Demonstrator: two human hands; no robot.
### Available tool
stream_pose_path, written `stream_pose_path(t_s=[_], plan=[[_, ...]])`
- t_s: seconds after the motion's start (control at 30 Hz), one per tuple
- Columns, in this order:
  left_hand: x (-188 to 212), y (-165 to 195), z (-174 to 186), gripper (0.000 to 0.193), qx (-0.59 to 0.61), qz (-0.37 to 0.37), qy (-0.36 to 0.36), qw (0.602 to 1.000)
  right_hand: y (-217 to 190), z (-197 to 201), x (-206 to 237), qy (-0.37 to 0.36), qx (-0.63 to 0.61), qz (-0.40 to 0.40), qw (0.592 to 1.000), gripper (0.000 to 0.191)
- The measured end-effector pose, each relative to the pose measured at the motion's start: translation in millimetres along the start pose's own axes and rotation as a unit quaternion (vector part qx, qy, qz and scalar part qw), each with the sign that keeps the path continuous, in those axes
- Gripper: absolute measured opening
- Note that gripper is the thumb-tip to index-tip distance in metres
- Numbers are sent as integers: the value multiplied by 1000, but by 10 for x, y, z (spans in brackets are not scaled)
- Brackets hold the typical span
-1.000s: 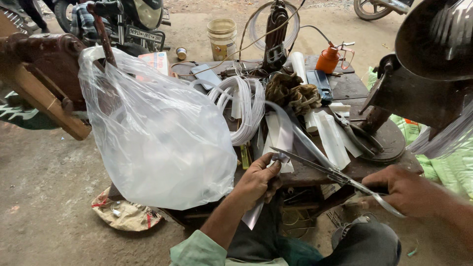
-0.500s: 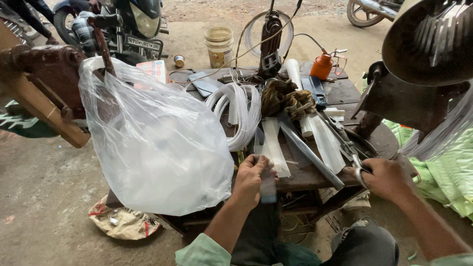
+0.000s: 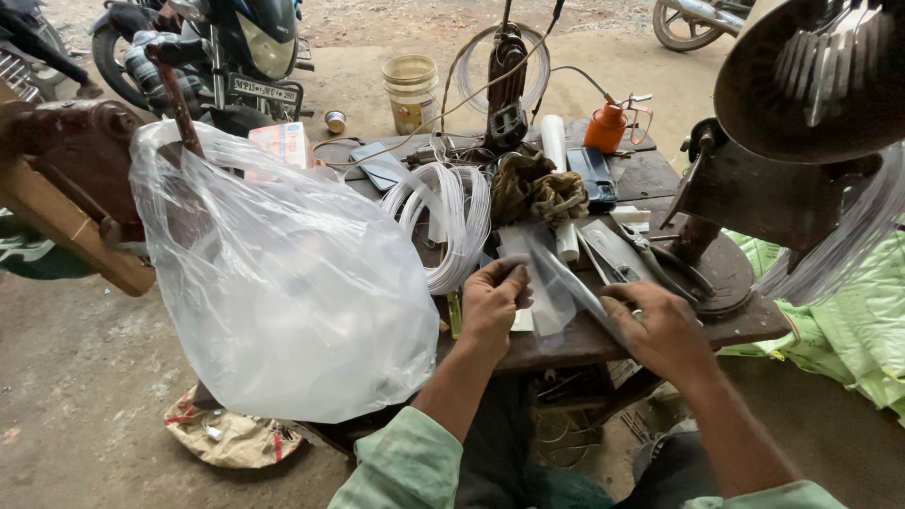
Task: The person sits on the ground at a street-side workbench and cuts translucent plastic strips into shorter pieces using scissors. They fold and align each strip by hand on their lap, cut it, and place the cut pieces into a hanging plastic bag, repeating with more strips.
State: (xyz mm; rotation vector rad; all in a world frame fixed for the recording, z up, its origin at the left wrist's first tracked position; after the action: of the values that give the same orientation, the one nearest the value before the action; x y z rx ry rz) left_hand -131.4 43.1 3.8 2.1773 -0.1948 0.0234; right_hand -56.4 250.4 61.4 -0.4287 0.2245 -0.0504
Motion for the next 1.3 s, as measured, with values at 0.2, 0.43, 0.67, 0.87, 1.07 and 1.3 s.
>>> stream_pose_path(t_s=[0.2, 0.43, 0.67, 0.87, 1.07, 1.3], plan=[[48, 40, -65, 16, -15, -43, -13, 999, -305, -225, -33, -75, -228, -52, 969, 34], [93, 80, 83, 22, 10, -18, -35, 999, -375, -581, -248, -128, -330, -50, 934, 31], [231, 53, 469, 18, 22, -10, 54, 998, -448, -226, -640, 39, -136, -55, 988, 51], [224, 171, 623, 9, 119, -82, 99, 985, -1446, -365, -715, 64, -6, 145, 987, 53], [261, 266, 671, 9, 89, -82, 113, 986, -1572, -600, -729, -23, -97, 75, 992, 23], [196, 257, 462, 10, 66, -72, 32, 995, -1079, -806, -306, -260, -354, 8, 898, 28]])
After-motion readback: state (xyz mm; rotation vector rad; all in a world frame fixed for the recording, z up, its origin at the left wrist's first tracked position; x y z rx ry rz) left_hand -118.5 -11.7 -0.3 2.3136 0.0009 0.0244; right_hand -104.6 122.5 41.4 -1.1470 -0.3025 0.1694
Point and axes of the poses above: each hand's wrist, its own x-axis away from the middle knuckle, its own z-axis out of the back of the hand, y = z × x, the point moved 9 cm from there along -x, towards the middle knuckle, and after that the axes turned 1 degree about y, right-handed, at the moved point
